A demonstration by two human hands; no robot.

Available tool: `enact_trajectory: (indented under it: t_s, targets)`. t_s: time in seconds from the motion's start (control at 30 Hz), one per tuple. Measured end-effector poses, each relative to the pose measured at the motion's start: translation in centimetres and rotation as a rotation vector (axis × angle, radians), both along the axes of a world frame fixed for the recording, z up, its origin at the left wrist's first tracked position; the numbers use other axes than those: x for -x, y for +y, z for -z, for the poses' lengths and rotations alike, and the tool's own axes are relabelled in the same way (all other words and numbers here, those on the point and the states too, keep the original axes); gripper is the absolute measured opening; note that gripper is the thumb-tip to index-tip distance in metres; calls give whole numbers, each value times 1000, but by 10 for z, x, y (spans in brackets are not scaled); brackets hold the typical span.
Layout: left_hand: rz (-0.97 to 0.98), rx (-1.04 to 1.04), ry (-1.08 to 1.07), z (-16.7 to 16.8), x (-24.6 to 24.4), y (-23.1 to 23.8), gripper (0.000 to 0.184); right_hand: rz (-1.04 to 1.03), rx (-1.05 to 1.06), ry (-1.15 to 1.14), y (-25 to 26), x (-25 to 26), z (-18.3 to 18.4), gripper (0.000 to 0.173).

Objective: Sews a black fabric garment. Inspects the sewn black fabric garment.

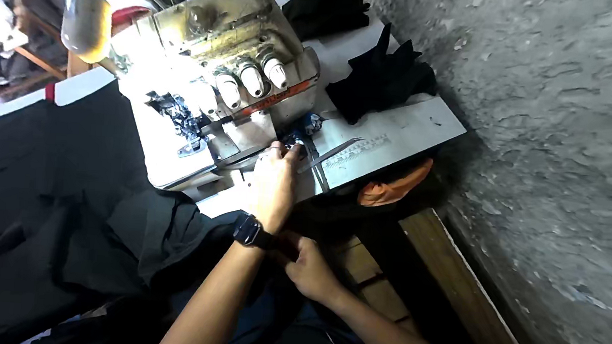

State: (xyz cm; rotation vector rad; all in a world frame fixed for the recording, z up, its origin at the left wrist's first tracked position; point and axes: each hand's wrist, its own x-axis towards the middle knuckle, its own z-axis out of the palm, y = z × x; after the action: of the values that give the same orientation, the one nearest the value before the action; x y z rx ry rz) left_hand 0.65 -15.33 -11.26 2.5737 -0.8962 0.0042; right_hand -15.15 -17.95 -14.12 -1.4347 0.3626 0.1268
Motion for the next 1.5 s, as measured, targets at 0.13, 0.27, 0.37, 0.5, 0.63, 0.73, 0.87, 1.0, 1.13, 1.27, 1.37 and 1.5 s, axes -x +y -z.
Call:
enact_trajectory:
  t_s: [0.13, 0.27, 0.37, 0.5, 0.63, 0.73, 0.87, 1.0, 1.13, 1.27, 1.37, 1.5]
  targets:
    - [66, -66, -53, -10, -2, -6, 35, 32, -39, -48, -3, -1, -3, 34]
    - [57, -1, 95, -14, -5, -11, 23, 90, -70, -122, -4, -2, -6, 40]
    - [187, 131, 155, -48, -1, -4, 25, 130, -71, -231, -4, -5, -14, 35]
    - [292, 246, 167, -138, 15, 86, 20, 66, -80, -362, -13, -5, -24, 17]
    - [238, 347, 185, -156, 76, 183, 21, 22, -84, -451, -15, -6, -49, 21]
    - [155, 49, 78, -96, 106, 205, 32, -155, 179, -639, -15, -10, -65, 39]
    - [191, 42, -238, -139, 100, 223, 22, -418, 874, -923, -27, -38, -103, 18]
    - [487, 293, -210, -284, 95, 228, 27, -752, 395, -1170, -60, -46, -233, 21]
    - [703, 423, 115, -340, 59, 231, 28, -767, 154, -1180, -111, -45, -322, 18]
    - [730, 479, 117, -382, 56, 248, 20, -785, 209, -986, -131, -40, -361, 15]
    - [808, 402, 136, -384, 62, 251, 17, -928, 354, -950, -144, -49, -382, 14]
    - [590, 205, -79, -394, 60, 274, 12, -921, 457, -958, -129, -37, -388, 13]
